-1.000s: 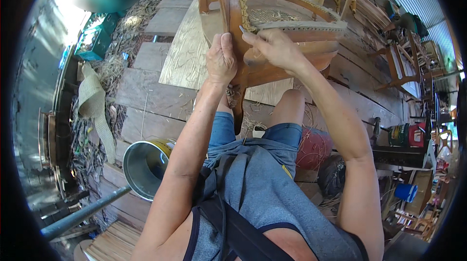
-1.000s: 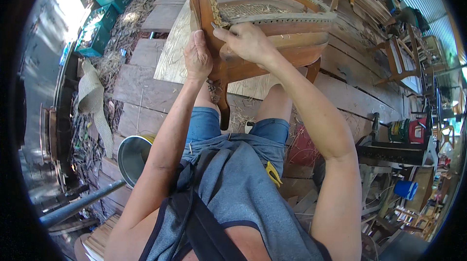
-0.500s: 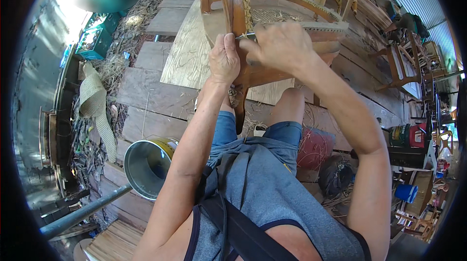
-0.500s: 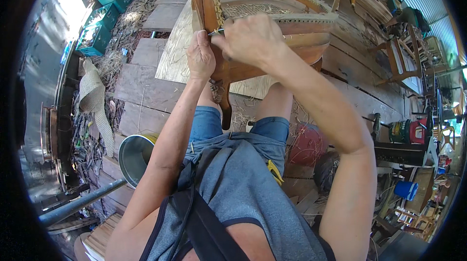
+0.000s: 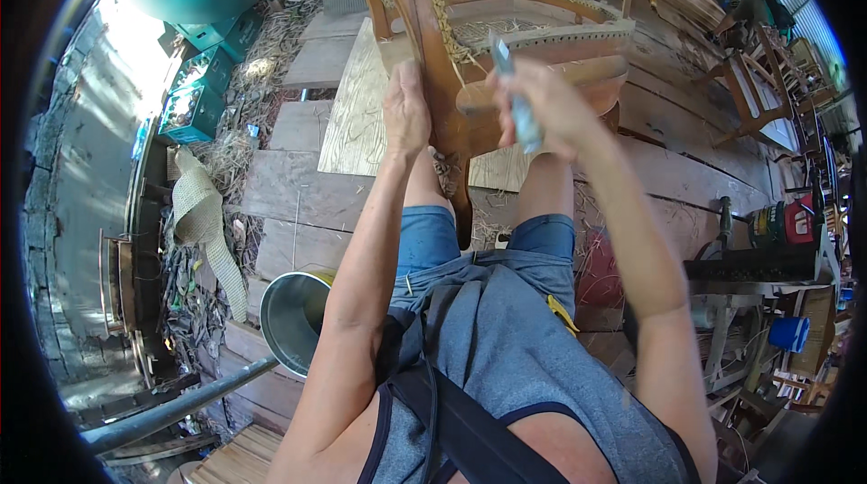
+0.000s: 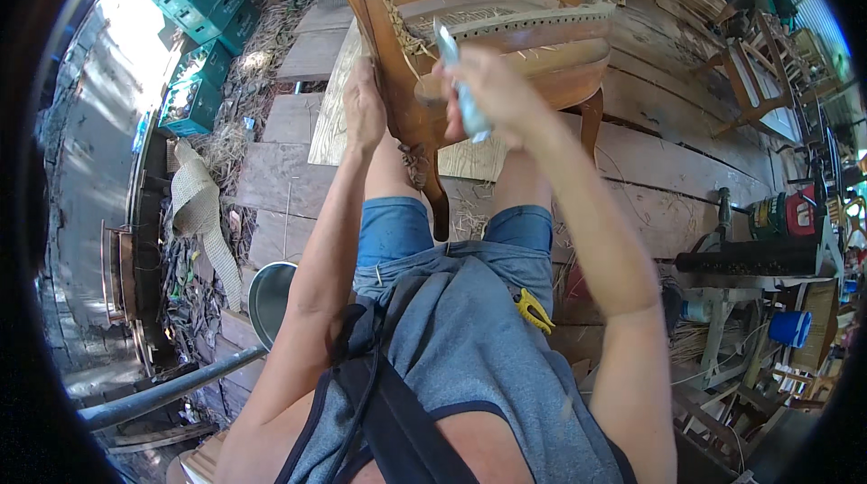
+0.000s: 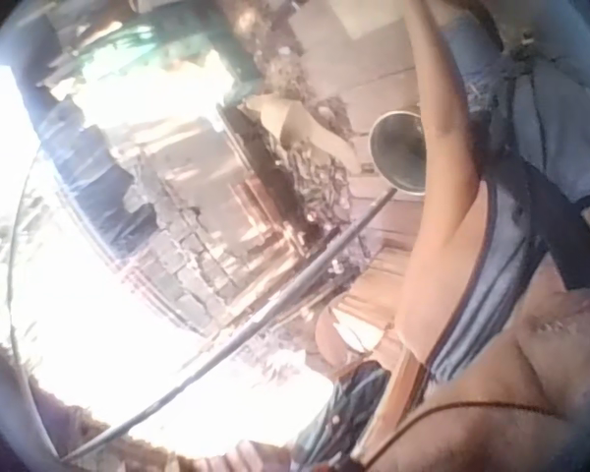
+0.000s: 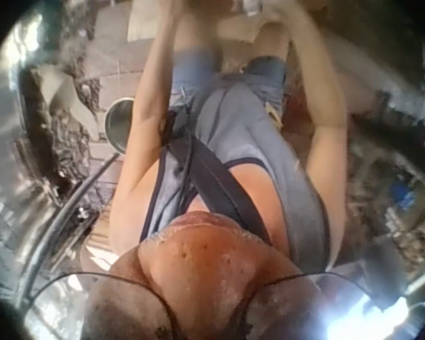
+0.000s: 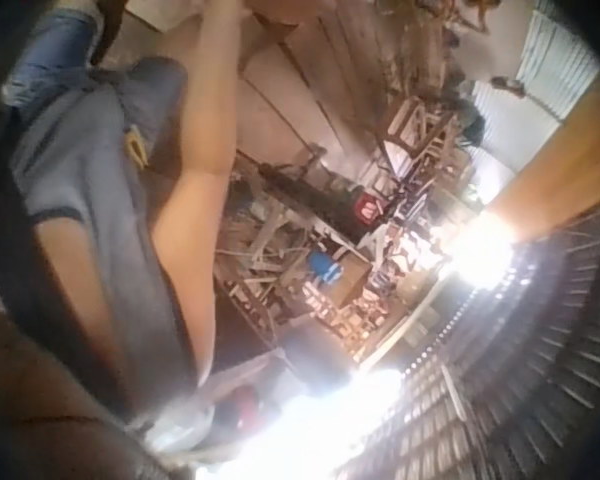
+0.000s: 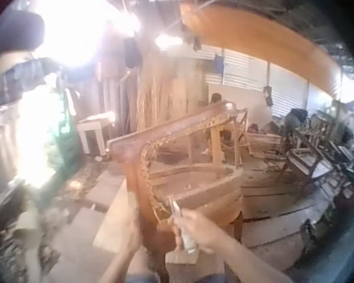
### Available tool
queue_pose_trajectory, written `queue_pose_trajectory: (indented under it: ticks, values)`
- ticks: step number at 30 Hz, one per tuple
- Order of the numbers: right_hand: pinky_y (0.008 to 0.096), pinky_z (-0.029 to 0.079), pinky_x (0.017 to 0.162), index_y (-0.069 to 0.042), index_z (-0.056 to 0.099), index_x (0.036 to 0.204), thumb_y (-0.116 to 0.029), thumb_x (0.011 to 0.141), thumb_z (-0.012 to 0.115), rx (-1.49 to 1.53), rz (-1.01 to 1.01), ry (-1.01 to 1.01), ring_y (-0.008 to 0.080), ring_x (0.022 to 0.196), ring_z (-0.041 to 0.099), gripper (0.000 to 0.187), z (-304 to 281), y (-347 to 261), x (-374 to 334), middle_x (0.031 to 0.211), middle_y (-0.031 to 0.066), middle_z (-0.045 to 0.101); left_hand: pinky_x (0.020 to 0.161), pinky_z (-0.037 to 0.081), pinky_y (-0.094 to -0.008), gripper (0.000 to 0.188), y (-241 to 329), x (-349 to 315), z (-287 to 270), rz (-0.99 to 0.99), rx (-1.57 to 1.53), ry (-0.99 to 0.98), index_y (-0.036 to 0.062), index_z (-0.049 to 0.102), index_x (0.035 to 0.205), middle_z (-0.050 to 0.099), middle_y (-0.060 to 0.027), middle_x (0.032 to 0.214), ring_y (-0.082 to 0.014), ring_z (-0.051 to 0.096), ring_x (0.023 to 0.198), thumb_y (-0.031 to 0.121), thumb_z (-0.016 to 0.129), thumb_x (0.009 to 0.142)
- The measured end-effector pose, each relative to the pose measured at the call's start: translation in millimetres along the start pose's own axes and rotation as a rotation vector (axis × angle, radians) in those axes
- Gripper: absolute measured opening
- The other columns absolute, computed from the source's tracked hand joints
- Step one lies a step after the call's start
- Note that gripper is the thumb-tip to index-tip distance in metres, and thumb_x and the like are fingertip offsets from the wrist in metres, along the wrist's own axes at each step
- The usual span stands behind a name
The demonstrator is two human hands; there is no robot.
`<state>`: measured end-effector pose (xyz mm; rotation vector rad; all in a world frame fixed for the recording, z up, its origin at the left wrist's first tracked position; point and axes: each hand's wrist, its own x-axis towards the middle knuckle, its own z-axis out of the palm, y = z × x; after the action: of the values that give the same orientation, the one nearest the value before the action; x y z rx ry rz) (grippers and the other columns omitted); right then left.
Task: Replacing the decorative trim and weaving on a wooden chair.
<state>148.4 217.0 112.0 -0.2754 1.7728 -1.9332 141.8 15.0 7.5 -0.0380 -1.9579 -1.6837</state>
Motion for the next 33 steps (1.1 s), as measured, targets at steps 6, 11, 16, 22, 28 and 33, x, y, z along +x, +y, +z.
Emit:
queue_pose_trajectory:
  ticks: [6, 11, 16, 22, 28, 33]
  values:
    - [0.0275, 0.04, 0.037, -0.008, 0.052, 0.113, -0.036, 0.104, 0.046, 0.333, 0.19, -0.11, 0.0118, 0.044, 0.049, 0.03, 53.4, 62.1, -19.7, 0.066, 0.0018, 0.05, 0.089, 0.047, -0.0357, 0.069, 25.4, 31.4, -18.8, -0.344, -0.515, -0.213, 0.0047, 0.049, 0.132, 0.065, -0.0113, 0.114, -0.0203, 0.061, 0.1, 0.064, 0.032, 0.101]
    - [0.0238, 0.029, 0.035, -0.011, 0.053, 0.098, -0.032, 0.101, 0.051, 0.909, 0.169, -0.01, 0.0085, 0.043, 0.04, 0.022, 86.1, 59.7, 6.9, 0.065, -0.0011, 0.046, 0.088, 0.048, -0.0379, 0.062, 60.2, 96.3, -42.9, 0.004, -0.448, 0.269, 0.0033, 0.056, 0.123, 0.062, -0.0086, 0.11, -0.0206, 0.058, 0.099, 0.058, 0.034, 0.102]
    - [0.0261, 0.03, 0.038, -0.013, 0.051, 0.093, -0.035, 0.104, 0.046, 1.014, 0.12, -0.032, 0.0098, 0.044, 0.039, 0.025, 93.4, 55.2, 12.5, 0.065, -0.0021, 0.046, 0.102, 0.043, -0.0411, 0.069, 194.7, 158.9, -42.0, 0.391, 0.384, 0.064, 0.0076, 0.033, 0.143, 0.062, -0.019, 0.124, -0.0299, 0.059, 0.116, 0.054, 0.05, 0.095]
    - [0.0278, 0.027, 0.037, -0.014, 0.049, 0.091, -0.033, 0.106, 0.042, 1.197, 0.025, 0.099, 0.01, 0.044, 0.037, 0.025, 118.5, 52.9, 26.9, 0.063, -0.0029, 0.043, 0.087, 0.052, -0.0461, 0.073, 204.0, 170.1, 5.5, 0.119, 1.179, -0.376, -0.004, 0.072, 0.096, 0.069, -0.0287, 0.1, -0.0423, 0.066, 0.099, 0.057, 0.031, 0.101]
    - [0.0289, 0.032, 0.039, -0.011, 0.05, 0.089, -0.035, 0.105, 0.045, 0.69, -0.033, 0.278, 0.009, 0.044, 0.04, 0.029, 102.5, 62.4, 32.3, 0.06, -0.0022, 0.042, 0.086, 0.052, -0.0482, 0.073, 190.8, 173.2, -0.6, 0.212, 1.202, -0.316, -0.0047, 0.073, 0.089, 0.069, -0.028, 0.094, -0.0413, 0.067, 0.096, 0.054, 0.032, 0.101]
    - [0.0278, 0.037, 0.04, -0.003, 0.055, 0.079, -0.029, 0.104, 0.047, -0.591, -0.835, 0.899, 0.0103, 0.043, 0.048, 0.037, 28.9, 80.8, 66.0, 0.06, 0.0023, 0.052, 0.085, 0.051, -0.0486, 0.072, 191.9, 173.8, 7.9, 0.319, 1.142, -0.297, -0.0032, 0.073, 0.082, 0.07, -0.0261, 0.087, -0.0414, 0.068, 0.091, 0.053, 0.033, 0.101]
